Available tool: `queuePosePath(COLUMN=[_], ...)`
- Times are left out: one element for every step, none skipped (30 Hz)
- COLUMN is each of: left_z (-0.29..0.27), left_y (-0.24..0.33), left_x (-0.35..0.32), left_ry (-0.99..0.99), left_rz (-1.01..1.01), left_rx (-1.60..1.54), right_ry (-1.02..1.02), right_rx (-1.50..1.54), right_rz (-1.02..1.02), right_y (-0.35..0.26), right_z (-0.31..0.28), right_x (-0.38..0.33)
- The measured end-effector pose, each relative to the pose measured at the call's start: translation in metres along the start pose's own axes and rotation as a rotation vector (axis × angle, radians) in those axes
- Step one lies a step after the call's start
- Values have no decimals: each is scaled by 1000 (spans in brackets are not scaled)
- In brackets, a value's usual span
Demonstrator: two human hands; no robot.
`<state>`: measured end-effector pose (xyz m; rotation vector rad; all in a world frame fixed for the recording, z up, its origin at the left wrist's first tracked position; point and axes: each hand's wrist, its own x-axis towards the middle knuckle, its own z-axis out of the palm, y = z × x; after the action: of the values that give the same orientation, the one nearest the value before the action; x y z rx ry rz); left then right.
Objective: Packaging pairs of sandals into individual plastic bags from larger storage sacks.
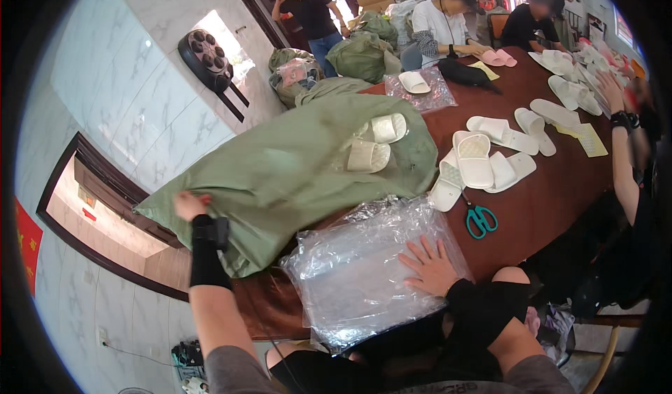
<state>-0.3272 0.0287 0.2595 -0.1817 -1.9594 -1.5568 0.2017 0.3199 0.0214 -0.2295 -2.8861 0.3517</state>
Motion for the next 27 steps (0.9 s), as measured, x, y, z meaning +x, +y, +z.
queuePosePath(left_z=[-14,-56,-57,-58,-58,-52,-62,-35,-35,-45,-55,-62,-60,-42,-20,-9,-8,-4,11,23,39,50,68,90,104,117,121], left_y=[9,12,0,-13,-27,-50,-71,-83,-90,-93,-93,-86,-75,-47,5,52,85,92,112,137,145,149,131,94,67,56,45], left_x=[18,54,53,45,33,6,-13,-64,-94,-109,-117,-123,-133,-152,-179,-203,-223,-234,-252,-275,-288,-291,-282,-262,-239,-217,-183], left_ry=[82,130,130,-91,-313,-290,-306,-482,-536,-576,-602,-494,-390,-411,-320,-210,-320,-456,-713,-852,-912,-970,-973,-671,-306,-564,-781], left_rz=[16,48,49,85,121,201,264,171,-147,-106,-42,142,325,328,393,455,440,854,1019,1235,1338,1442,1446,1703,1894,1517,1130], left_rx=[28,-88,-82,225,529,637,719,606,218,239,327,477,612,591,445,309,189,270,404,404,413,425,422,854,1288,1186,1068], right_ry=[-4,6,-5,-13,-15,-11,-2,-25,-28,-24,-11,1,4,-11,-25,-17,-23,-33,-35,-30,-22,-19,-22,-24,-21,-20,-15], right_rx=[3,39,48,51,36,22,34,26,40,38,43,47,38,21,4,-1,20,37,35,37,40,42,52,60,60,54,50], right_rz=[1,-31,-24,-24,-17,-7,-22,12,6,-7,-32,-54,-51,-30,0,15,2,-15,-9,-1,-3,-2,-4,-15,-20,-12,-13], right_y=[1,-8,-8,-8,-7,-9,-16,-9,-9,-11,-15,-18,-17,-12,-6,-5,-9,-13,-12,-9,-9,-10,-11,-13,-16,-13,-12], right_z=[1,2,1,-1,-5,-6,-5,-1,1,0,-1,0,-2,-2,-2,-4,-4,-7,-7,-7,-8,-7,-6,-6,-5,-3,-4], right_x=[1,9,9,7,6,9,13,9,9,10,12,13,12,8,3,2,5,8,7,5,5,6,6,9,12,9,8])
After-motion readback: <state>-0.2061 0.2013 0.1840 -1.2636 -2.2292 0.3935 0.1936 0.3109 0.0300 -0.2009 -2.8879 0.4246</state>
